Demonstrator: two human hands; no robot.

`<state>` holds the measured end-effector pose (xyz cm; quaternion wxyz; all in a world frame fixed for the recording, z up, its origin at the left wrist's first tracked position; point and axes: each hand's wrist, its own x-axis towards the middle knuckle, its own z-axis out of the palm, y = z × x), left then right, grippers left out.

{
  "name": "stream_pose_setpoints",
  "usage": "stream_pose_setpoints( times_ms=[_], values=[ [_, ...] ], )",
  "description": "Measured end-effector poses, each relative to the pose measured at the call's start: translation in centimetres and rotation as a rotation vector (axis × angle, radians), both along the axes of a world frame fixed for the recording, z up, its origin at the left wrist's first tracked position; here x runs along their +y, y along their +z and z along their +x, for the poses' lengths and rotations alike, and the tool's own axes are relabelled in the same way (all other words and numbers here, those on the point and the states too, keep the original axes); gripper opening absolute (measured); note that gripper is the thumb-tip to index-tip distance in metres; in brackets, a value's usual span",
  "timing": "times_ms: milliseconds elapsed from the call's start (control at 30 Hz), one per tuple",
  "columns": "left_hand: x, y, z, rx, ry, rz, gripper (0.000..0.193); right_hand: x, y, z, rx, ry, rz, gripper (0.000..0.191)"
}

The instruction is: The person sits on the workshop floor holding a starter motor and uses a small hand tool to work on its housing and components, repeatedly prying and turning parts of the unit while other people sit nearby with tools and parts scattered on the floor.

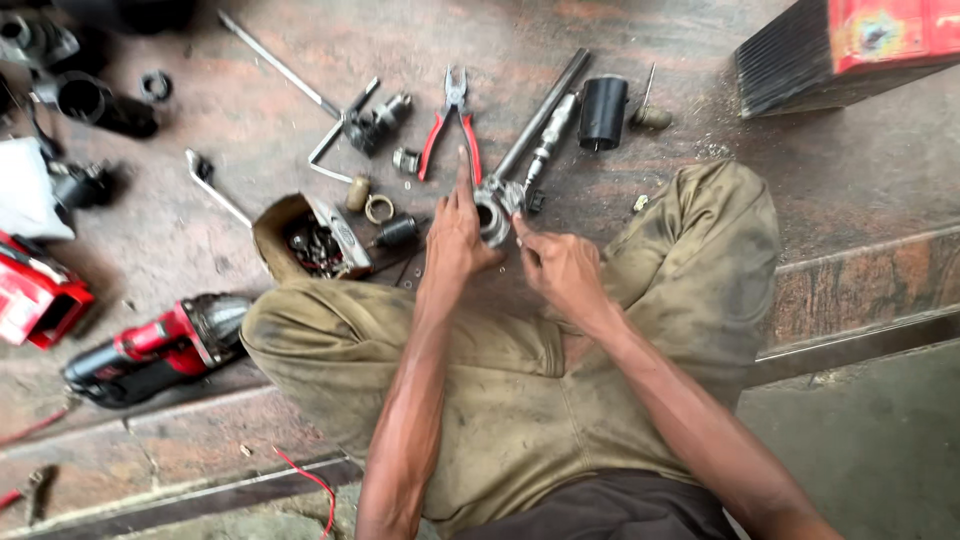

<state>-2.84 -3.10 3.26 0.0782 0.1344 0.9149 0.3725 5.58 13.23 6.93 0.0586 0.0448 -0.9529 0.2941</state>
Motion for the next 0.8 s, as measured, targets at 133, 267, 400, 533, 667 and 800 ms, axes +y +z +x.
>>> stream_pose_setpoints(
  times_ms=[133,267,400,533,667,800],
  values=[
    [-0.1,-0.2,0.2,0.022,-0.018,0.022,0.142,-0.6,0.1,0.3,0.034,-0.002,-0.009,0.043],
    [0.2,-0.7,0.4,0.086,-0.022,0.004,0.138,-0.7,0.2,1.0,0.047,0.003,-0.025,0.04],
    [0.4,-0.8,0.2,0.037,0.013,0.005,0.145,-0.7,-0.4,1.0,0.039,-0.004,-0.032,0.042],
    [0.8,-0.3,0.5,0.003,0.027,-0.012,0.144,-0.7,-1.3,1.2,0.046,-0.019,-0.04,0.041],
    [0.8,0.0,0.7,0.025,0.032,-0.021,0.143,-0.4,-1.8,1.1,0.039,0.004,-0.024,0.046],
    [0.8,0.1,0.7,-0.003,0.05,-0.007,0.139,-0.2,-1.3,1.0,0.055,-0.037,-0.088,0.046]
  ],
)
